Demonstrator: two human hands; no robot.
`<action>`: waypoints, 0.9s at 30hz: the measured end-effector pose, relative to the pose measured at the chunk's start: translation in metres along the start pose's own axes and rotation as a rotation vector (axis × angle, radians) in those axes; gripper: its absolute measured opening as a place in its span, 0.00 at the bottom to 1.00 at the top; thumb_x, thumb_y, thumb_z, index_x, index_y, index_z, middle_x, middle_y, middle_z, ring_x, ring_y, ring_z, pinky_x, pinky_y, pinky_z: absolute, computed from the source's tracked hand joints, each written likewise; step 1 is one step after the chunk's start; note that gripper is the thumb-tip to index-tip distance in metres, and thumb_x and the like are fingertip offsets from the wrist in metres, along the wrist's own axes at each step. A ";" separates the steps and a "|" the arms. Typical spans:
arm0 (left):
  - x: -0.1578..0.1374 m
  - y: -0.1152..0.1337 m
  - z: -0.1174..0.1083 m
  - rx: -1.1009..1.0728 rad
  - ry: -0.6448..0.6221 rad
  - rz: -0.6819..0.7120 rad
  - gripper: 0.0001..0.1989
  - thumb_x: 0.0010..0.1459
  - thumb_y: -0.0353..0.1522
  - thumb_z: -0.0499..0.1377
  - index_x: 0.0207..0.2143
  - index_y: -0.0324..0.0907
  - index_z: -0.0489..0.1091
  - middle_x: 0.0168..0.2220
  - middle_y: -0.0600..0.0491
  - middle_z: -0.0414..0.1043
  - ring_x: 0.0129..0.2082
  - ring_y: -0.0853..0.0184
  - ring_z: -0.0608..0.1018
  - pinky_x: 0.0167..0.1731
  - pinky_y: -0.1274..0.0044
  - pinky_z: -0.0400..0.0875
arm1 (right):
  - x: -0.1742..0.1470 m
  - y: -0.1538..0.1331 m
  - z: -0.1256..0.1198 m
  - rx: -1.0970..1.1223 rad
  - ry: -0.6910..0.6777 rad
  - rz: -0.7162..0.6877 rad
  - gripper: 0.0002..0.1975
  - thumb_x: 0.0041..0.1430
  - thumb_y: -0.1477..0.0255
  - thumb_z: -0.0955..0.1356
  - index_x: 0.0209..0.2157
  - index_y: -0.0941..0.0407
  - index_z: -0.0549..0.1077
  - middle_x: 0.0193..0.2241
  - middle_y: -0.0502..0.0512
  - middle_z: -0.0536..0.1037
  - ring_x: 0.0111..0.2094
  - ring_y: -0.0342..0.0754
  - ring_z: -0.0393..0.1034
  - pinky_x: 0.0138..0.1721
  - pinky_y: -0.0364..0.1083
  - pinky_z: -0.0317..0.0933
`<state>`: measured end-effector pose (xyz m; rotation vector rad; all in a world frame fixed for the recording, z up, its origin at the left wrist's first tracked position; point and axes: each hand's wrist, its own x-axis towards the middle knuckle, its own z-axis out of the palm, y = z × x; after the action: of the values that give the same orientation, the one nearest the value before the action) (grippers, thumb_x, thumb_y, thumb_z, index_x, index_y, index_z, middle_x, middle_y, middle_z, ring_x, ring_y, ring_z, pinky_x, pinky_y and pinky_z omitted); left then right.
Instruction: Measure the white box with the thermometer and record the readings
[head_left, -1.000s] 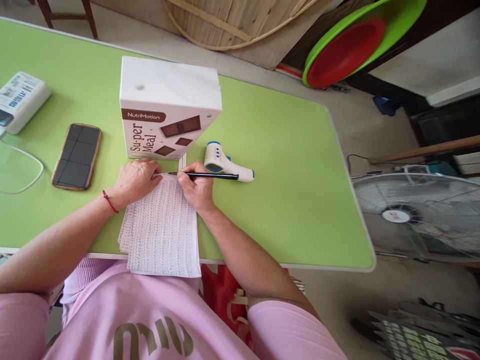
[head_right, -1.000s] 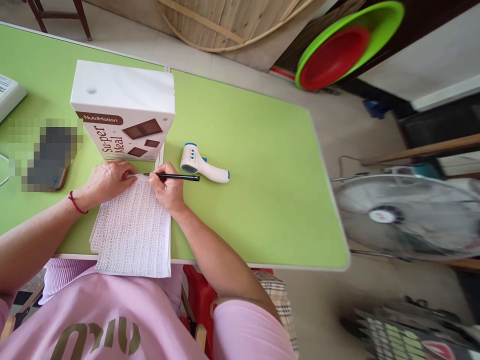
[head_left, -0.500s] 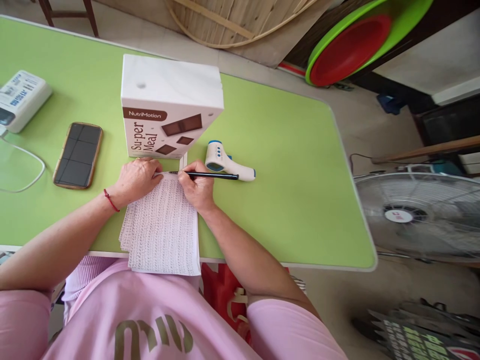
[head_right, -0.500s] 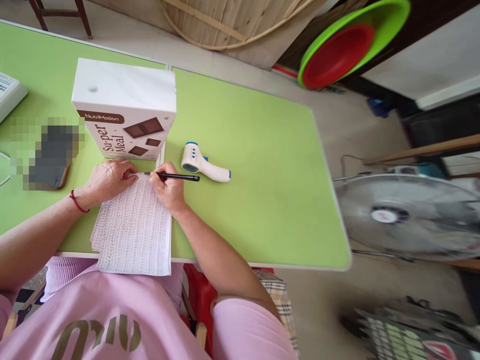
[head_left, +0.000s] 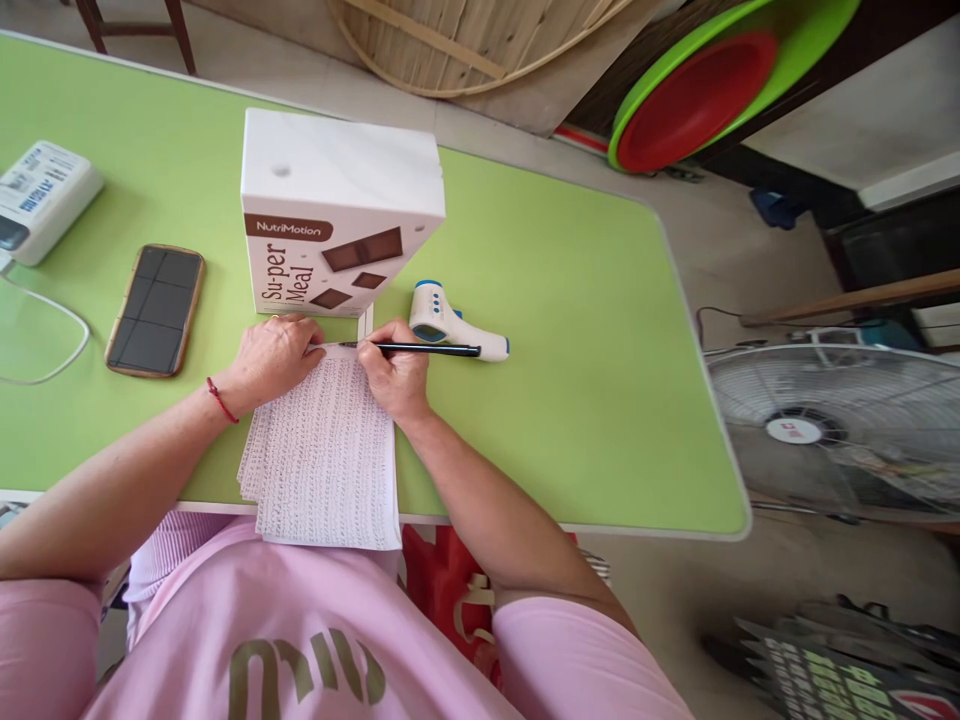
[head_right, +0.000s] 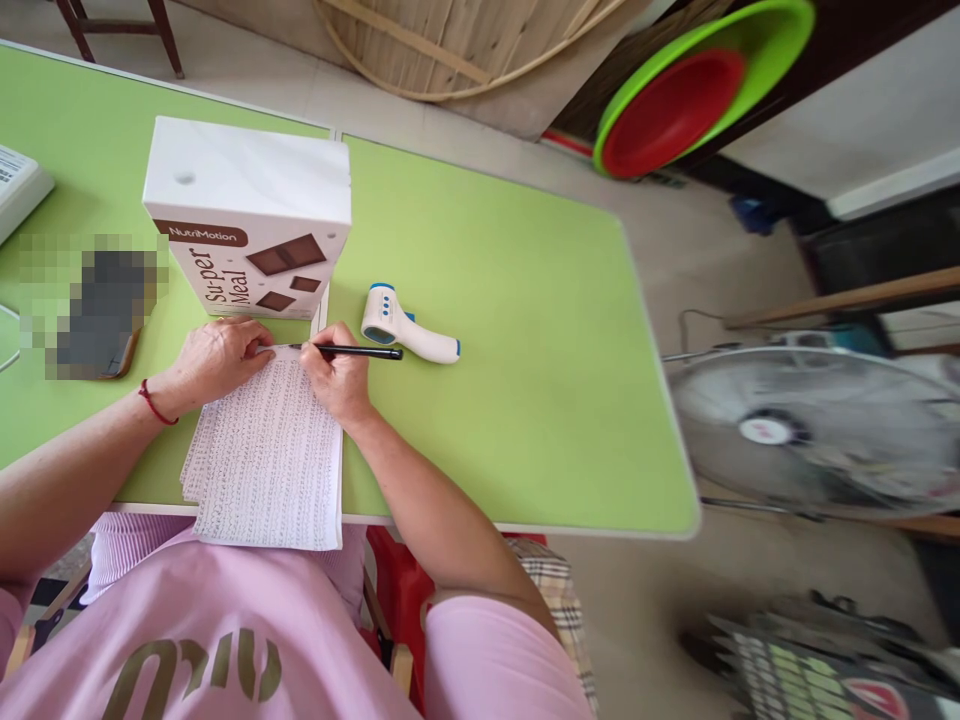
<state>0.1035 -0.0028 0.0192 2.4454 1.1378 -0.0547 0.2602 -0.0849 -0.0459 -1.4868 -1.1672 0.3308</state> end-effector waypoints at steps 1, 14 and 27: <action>0.000 0.000 0.000 0.003 0.000 0.000 0.13 0.64 0.33 0.55 0.44 0.40 0.79 0.38 0.46 0.80 0.40 0.55 0.81 0.40 0.66 0.75 | 0.000 0.000 0.000 -0.001 0.009 -0.006 0.08 0.56 0.67 0.65 0.25 0.50 0.62 0.20 0.43 0.66 0.23 0.42 0.60 0.26 0.44 0.58; 0.000 0.002 -0.001 0.016 -0.011 -0.004 0.14 0.65 0.33 0.55 0.45 0.41 0.78 0.38 0.46 0.80 0.40 0.56 0.80 0.41 0.67 0.75 | 0.000 -0.001 -0.001 -0.008 -0.034 0.007 0.08 0.56 0.68 0.66 0.25 0.50 0.62 0.20 0.44 0.66 0.23 0.43 0.59 0.26 0.44 0.58; 0.000 -0.001 0.002 0.005 0.008 0.009 0.13 0.65 0.33 0.55 0.44 0.39 0.79 0.38 0.45 0.80 0.40 0.55 0.81 0.41 0.66 0.75 | 0.000 0.001 -0.001 0.004 -0.014 -0.002 0.08 0.57 0.69 0.66 0.26 0.50 0.62 0.21 0.44 0.66 0.24 0.43 0.60 0.26 0.44 0.59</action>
<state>0.1034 -0.0029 0.0171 2.4573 1.1318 -0.0451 0.2615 -0.0856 -0.0469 -1.4820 -1.1780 0.3426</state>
